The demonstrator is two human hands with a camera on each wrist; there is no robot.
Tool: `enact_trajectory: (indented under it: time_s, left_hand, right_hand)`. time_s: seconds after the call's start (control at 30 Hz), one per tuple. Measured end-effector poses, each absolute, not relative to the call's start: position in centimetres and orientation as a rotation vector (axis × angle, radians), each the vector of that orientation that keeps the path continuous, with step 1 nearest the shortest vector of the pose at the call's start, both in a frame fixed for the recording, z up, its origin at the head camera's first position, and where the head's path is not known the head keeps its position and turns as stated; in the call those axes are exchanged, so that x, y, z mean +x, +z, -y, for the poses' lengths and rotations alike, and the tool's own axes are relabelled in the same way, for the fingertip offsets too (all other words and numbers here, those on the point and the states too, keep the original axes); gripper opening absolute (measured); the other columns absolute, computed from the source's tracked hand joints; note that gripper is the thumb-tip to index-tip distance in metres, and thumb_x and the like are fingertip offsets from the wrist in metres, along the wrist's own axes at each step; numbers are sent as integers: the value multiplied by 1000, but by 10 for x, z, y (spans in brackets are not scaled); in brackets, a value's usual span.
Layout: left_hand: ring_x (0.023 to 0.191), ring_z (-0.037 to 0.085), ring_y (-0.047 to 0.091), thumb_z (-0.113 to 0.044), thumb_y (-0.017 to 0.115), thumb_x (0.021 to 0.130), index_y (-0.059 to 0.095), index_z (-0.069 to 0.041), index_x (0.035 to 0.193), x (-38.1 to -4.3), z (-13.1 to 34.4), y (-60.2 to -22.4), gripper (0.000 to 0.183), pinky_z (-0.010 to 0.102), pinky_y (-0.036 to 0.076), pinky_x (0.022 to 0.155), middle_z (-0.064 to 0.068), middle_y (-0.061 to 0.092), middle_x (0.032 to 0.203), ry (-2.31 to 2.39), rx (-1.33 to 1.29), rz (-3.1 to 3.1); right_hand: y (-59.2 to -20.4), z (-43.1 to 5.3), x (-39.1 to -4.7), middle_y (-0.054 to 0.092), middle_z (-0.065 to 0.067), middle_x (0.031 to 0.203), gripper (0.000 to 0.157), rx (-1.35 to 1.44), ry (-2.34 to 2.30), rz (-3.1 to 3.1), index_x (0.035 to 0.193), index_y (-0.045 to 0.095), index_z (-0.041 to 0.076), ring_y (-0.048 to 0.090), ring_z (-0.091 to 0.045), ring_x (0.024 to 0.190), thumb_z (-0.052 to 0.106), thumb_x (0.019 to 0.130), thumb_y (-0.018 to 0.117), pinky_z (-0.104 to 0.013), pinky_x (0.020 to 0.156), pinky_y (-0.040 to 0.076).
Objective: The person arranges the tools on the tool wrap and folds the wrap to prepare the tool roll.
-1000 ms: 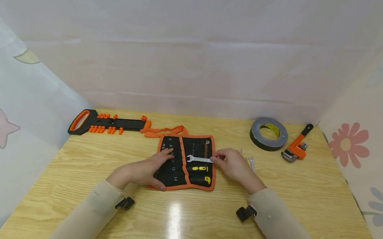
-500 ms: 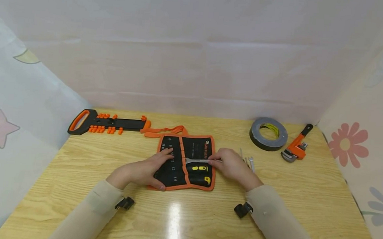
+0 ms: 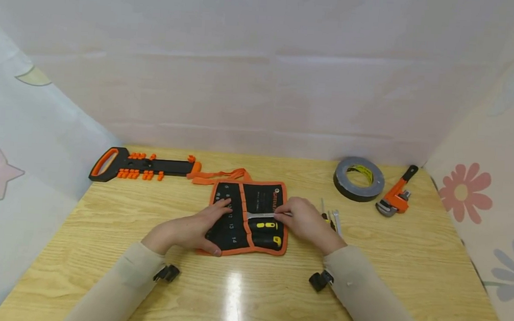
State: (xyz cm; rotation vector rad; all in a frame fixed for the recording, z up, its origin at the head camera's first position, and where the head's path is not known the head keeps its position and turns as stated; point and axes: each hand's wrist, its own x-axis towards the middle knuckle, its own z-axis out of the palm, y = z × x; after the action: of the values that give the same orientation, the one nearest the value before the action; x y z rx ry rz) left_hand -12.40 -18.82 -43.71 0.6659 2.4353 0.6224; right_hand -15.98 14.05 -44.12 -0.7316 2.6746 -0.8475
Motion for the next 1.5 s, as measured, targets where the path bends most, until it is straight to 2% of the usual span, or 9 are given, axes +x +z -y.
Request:
enact_trajectory:
  time_s: [0.13, 0.23, 0.6, 0.73, 0.9, 1.0, 1.17, 1.33, 1.5]
  left_hand:
    - [171, 34, 0, -40, 92, 87, 23, -6, 172, -124, 190, -438, 114, 57, 21, 135, 10, -1, 184, 620, 666, -2437]
    - [171, 34, -1, -41, 92, 87, 23, -6, 172, -125, 191, -438, 115, 57, 21, 135, 10, -1, 184, 617, 673, -2438]
    - [171, 34, -1, -40, 91, 88, 23, -6, 172, -124, 188, -436, 114, 58, 20, 136, 10, -1, 184, 621, 689, -2432]
    - [171, 34, -1, -39, 92, 88, 23, -6, 172, -124, 186, -434, 114, 58, 21, 135, 10, -1, 184, 618, 678, -2437]
    - [171, 35, -1, -39, 91, 88, 23, -5, 172, -124, 187, -434, 114, 58, 20, 135, 11, -1, 184, 615, 680, -2433]
    - [171, 35, -1, -39, 91, 88, 22, -5, 172, -124, 188, -435, 114, 58, 20, 135, 11, -2, 184, 613, 682, -2431]
    - [171, 34, -1, -41, 91, 88, 22, -7, 172, -124, 188, -436, 114, 58, 21, 135, 10, -2, 184, 612, 678, -2432]
    - [171, 32, -1, -41, 92, 87, 21, -9, 173, -125, 189, -439, 116, 57, 22, 135, 8, -3, 184, 612, 663, -2432]
    - [171, 31, -1, -40, 93, 86, 18, -10, 174, -124, 188, -438, 119, 57, 22, 135, 6, -3, 184, 611, 647, -2433]
  right_hand:
    - [-441, -137, -160, 76, -3, 105, 21, -727, -843, -2688, 119, 84, 11, 68, -17, 91, 20, 105, 72, -38, 81, 59]
    - [-442, -133, -160, 79, -6, 112, 20, -723, -847, -2694, 118, 84, 11, 73, -24, 103, 20, 105, 73, -45, 90, 62]
    - [-446, -125, -162, 76, -9, 121, 22, -685, -901, -2595, 121, 81, 8, 73, -27, 111, 20, 107, 69, -47, 96, 62]
    - [-446, -136, -163, 75, -12, 122, 22, -682, -903, -2592, 123, 79, 4, 72, -29, 113, 14, 106, 70, -49, 98, 61]
    - [-446, -150, -164, 76, -11, 114, 22, -672, -848, -2655, 121, 80, 2, 72, -26, 107, 7, 100, 74, -51, 97, 59]
    - [-445, -155, -163, 77, -7, 107, 17, -680, -808, -2709, 115, 82, 4, 72, -22, 99, 10, 99, 76, -51, 94, 59]
    - [-442, -155, -159, 76, -3, 97, 11, -681, -772, -2757, 107, 83, 7, 66, -15, 86, 14, 101, 77, -43, 82, 58]
    - [-439, -151, -155, 76, -4, 95, 15, -693, -658, -2830, 107, 81, 5, 66, -15, 84, 19, 101, 78, -42, 80, 59]
    - [-438, -149, -154, 73, 1, 83, 16, -680, -641, -2823, 97, 79, 8, 61, -12, 73, 24, 101, 78, -39, 75, 55]
